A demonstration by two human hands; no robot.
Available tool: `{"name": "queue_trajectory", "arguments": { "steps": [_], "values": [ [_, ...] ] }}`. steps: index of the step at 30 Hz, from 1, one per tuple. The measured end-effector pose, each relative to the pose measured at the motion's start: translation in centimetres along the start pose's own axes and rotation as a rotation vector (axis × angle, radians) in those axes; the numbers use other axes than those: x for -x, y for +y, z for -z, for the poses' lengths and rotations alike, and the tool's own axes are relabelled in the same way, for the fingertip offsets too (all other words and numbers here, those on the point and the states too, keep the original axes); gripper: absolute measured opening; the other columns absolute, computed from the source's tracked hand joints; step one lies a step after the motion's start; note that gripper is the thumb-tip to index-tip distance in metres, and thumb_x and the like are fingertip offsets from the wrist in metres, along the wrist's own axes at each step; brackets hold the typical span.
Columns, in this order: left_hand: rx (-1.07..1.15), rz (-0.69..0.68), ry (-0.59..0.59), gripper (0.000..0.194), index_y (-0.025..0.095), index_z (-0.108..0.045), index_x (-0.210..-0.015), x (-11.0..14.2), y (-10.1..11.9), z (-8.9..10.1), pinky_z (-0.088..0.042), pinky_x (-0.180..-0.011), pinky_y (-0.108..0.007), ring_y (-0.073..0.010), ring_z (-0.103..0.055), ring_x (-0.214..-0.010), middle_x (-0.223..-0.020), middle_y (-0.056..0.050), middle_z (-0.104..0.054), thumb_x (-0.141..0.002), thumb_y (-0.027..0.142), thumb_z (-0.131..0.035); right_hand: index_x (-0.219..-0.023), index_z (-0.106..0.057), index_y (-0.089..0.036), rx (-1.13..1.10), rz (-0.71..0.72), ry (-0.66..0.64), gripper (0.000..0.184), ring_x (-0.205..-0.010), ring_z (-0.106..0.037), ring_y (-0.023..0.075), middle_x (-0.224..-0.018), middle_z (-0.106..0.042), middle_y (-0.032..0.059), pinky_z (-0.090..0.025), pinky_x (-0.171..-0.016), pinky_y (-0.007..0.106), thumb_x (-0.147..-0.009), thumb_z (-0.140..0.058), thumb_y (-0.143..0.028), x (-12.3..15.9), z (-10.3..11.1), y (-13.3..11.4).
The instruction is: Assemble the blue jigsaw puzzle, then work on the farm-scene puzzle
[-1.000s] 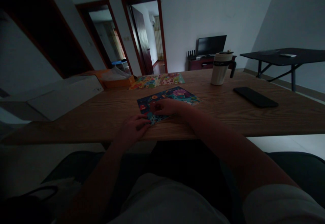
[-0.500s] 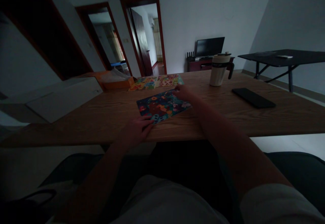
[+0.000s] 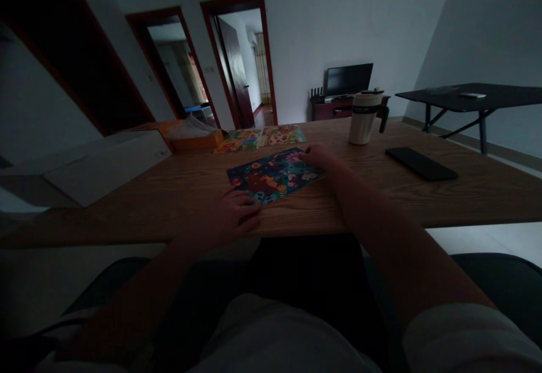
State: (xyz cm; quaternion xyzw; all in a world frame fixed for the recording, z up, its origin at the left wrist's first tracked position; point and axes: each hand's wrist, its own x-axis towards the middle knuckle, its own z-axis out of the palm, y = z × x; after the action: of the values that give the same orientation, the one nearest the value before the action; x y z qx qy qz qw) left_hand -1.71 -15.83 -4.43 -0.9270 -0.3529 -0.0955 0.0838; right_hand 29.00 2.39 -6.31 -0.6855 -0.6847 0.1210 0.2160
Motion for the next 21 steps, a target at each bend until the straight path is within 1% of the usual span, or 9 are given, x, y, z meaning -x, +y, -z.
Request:
{"name": "queue_trajectory", "arguments": {
  "steps": [1, 3, 5, 8, 9, 11, 14, 17, 21],
  "values": [
    [0.016, -0.028, -0.012, 0.028, 0.025, -0.076, -0.11, 0.1, -0.2, 0.2, -0.037, -0.113, -0.055, -0.0289, -0.064, -0.114, -0.11, -0.01, -0.073, -0.101, 0.04, -0.054, -0.113, -0.075, -0.012, -0.002, -0.013, -0.006, 0.042, -0.089, -0.07, 0.0281, -0.109, -0.075, 0.0186, -0.053, -0.078, 0.036, -0.096, -0.062, -0.049, 0.1, -0.1, -0.2],
    [0.078, -0.1, -0.044, 0.03, 0.027, -0.075, -0.115, 0.4, -0.4, 0.5, -0.04, -0.112, -0.05, -0.0269, -0.063, -0.118, -0.117, -0.009, -0.073, -0.103, 0.039, -0.051, -0.115, -0.075, -0.014, -0.027, 0.013, -0.027, 0.039, -0.089, -0.071, 0.0266, -0.108, -0.076, 0.0162, -0.053, -0.078, 0.034, -0.097, -0.062, -0.046, 0.5, -0.3, -0.7],
    [0.153, -0.184, -0.066, 0.03, 0.029, -0.073, -0.122, 0.7, -0.4, 0.7, -0.039, -0.115, -0.046, -0.0255, -0.058, -0.129, -0.132, -0.007, -0.068, -0.104, 0.039, -0.051, -0.117, -0.075, -0.015, -0.09, 0.098, -0.08, 0.034, -0.09, -0.071, 0.0245, -0.11, -0.076, 0.0137, -0.054, -0.078, 0.031, -0.096, -0.064, -0.039, 0.8, -0.8, -1.3],
    [0.194, -0.265, -0.085, 0.038, 0.032, -0.064, -0.136, 0.8, 0.0, 0.5, -0.031, -0.12, -0.05, -0.0292, -0.045, -0.144, -0.153, -0.007, -0.053, -0.099, 0.041, -0.059, -0.117, -0.074, -0.015, -0.245, 0.269, -0.139, 0.029, -0.097, -0.07, 0.0219, -0.118, -0.075, 0.012, -0.054, -0.08, 0.027, -0.094, -0.066, -0.03, 1.0, -2.1, -2.3],
    [0.194, -0.271, -0.095, 0.043, 0.032, -0.06, -0.141, 0.8, 0.2, 0.3, -0.029, -0.121, -0.052, -0.0306, -0.042, -0.146, -0.156, -0.007, -0.05, -0.099, 0.04, -0.06, -0.118, -0.073, -0.014, -0.286, 0.307, -0.131, 0.029, -0.099, -0.07, 0.0213, -0.12, -0.074, 0.0121, -0.054, -0.082, 0.026, -0.094, -0.066, -0.029, 1.0, -2.6, -2.7],
    [0.203, -0.255, -0.125, 0.047, 0.034, -0.052, -0.149, 0.7, 0.4, -0.2, -0.027, -0.121, -0.052, -0.0304, -0.04, -0.148, -0.158, -0.007, -0.047, -0.102, 0.037, -0.055, -0.12, -0.072, -0.013, -0.322, 0.342, -0.099, 0.031, -0.101, -0.069, 0.0209, -0.119, -0.074, 0.0127, -0.053, -0.085, 0.026, -0.094, -0.066, -0.029, 1.0, -3.2, -3.2],
    [0.227, -0.202, -0.164, 0.046, 0.035, -0.047, -0.153, 0.3, 0.2, -0.9, -0.027, -0.122, -0.049, -0.0266, -0.038, -0.15, -0.16, -0.004, -0.046, -0.107, 0.032, -0.042, -0.121, -0.072, -0.014, -0.312, 0.312, -0.064, 0.033, -0.097, -0.07, 0.0216, -0.113, -0.075, 0.0126, -0.053, -0.083, 0.028, -0.094, -0.067, -0.031, 1.1, -3.3, -3.5],
    [0.231, -0.185, -0.204, 0.046, 0.037, -0.045, -0.154, -0.1, -0.5, -1.2, -0.022, -0.123, -0.05, -0.0265, -0.034, -0.152, -0.162, -0.002, -0.042, -0.108, 0.039, -0.04, -0.12, -0.072, -0.012, -0.324, 0.282, -0.061, 0.032, -0.097, -0.07, 0.022, -0.113, -0.075, 0.0132, -0.053, -0.081, 0.027, -0.094, -0.067, -0.031, 1.4, -2.5, -3.2],
    [0.201, -0.215, -0.241, 0.051, 0.038, -0.04, -0.156, -0.4, -1.3, -1.2, -0.016, -0.124, -0.054, -0.0294, -0.028, -0.154, -0.165, -0.003, -0.036, -0.106, 0.048, -0.042, -0.116, -0.073, -0.013, -0.286, 0.302, -0.12, 0.03, -0.1, -0.069, 0.0232, -0.118, -0.074, 0.0132, -0.052, -0.082, 0.028, -0.095, -0.066, -0.034, 1.8, -1.8, -3.0]
  ]
}}
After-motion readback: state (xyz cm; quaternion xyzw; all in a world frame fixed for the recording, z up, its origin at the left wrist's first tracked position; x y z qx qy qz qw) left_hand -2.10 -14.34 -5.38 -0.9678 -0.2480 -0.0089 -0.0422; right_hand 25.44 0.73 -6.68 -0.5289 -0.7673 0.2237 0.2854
